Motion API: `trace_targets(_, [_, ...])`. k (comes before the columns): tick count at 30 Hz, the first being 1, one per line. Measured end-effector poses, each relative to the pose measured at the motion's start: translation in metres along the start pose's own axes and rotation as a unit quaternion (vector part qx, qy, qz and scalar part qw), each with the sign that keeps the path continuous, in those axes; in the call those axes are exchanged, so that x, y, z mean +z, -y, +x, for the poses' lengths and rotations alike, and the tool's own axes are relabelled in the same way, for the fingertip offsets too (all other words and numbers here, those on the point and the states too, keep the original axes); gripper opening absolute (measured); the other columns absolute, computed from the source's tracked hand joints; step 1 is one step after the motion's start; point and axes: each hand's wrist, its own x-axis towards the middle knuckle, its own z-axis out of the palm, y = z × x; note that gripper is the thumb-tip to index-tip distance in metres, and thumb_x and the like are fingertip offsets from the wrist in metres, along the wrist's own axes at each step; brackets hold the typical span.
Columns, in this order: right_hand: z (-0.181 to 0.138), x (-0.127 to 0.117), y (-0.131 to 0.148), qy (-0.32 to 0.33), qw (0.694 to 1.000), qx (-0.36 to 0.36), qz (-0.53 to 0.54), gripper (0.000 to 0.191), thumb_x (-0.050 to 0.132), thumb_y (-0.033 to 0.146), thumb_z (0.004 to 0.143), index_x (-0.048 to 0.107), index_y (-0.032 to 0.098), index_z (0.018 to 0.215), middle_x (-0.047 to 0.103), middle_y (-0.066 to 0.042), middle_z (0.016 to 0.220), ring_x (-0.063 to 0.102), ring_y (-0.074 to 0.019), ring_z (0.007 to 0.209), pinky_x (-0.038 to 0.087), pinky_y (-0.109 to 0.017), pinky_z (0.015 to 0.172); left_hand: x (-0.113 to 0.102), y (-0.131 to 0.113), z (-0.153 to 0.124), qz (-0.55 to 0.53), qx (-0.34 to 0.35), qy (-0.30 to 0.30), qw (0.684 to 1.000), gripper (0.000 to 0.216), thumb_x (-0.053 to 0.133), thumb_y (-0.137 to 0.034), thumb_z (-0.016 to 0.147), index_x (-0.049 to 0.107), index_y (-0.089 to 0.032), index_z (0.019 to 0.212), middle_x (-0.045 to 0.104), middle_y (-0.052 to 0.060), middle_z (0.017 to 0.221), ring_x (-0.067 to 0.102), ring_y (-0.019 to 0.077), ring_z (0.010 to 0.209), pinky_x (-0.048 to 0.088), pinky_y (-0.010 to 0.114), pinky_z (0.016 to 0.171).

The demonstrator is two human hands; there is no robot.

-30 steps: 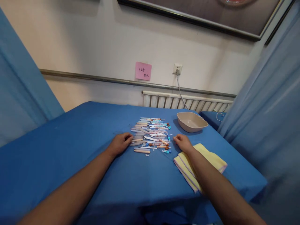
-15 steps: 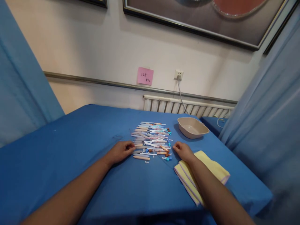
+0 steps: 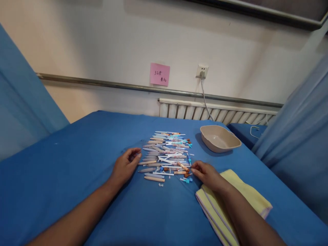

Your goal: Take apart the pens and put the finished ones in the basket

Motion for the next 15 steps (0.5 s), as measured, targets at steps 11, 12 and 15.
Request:
trace_targets(11, [-0.005, 0.008, 0.025, 0.052, 0.998, 0.025, -0.006, 0.029, 0.067, 0.035, 0.074, 0.059, 0.023, 0.099, 0.060, 0.001, 0.081, 0.052, -0.0106, 0.061, 0.036, -0.021, 0.054, 0.039, -0.013, -0.014, -0.190, -0.100, -0.018, 0.977, 0.051, 0.058, -0.044, 0.077, 0.049, -0.018, 0.120, 0.051, 0.011, 0.130, 0.044, 0.0255, 0.125, 0.033, 0.042, 0.106])
trace_targets(12, [-0.005, 0.008, 0.026, 0.054, 0.998, 0.023, -0.015, 0.031, 0.069, 0.034, 0.073, 0.059, 0.023, 0.099, 0.061, 0.001, 0.082, 0.053, -0.0111, 0.062, 0.037, -0.022, 0.056, 0.040, -0.016, -0.015, -0.196, -0.103, -0.018, 0.975, 0.050, 0.058, -0.043, 0.077, 0.050, -0.018, 0.119, 0.052, 0.011, 0.130, 0.044, 0.0253, 0.125, 0.033, 0.042, 0.107])
trace_targets(15, [-0.006, 0.008, 0.031, 0.056, 0.998, 0.005, -0.038, 0.033, 0.072, 0.034, 0.070, 0.059, 0.025, 0.099, 0.062, 0.002, 0.082, 0.055, -0.0133, 0.068, 0.037, -0.023, 0.060, 0.042, -0.022, -0.019, -0.207, -0.107, -0.012, 0.972, 0.048, 0.059, -0.042, 0.076, 0.051, -0.019, 0.117, 0.053, 0.010, 0.129, 0.047, 0.0250, 0.123, 0.036, 0.040, 0.105])
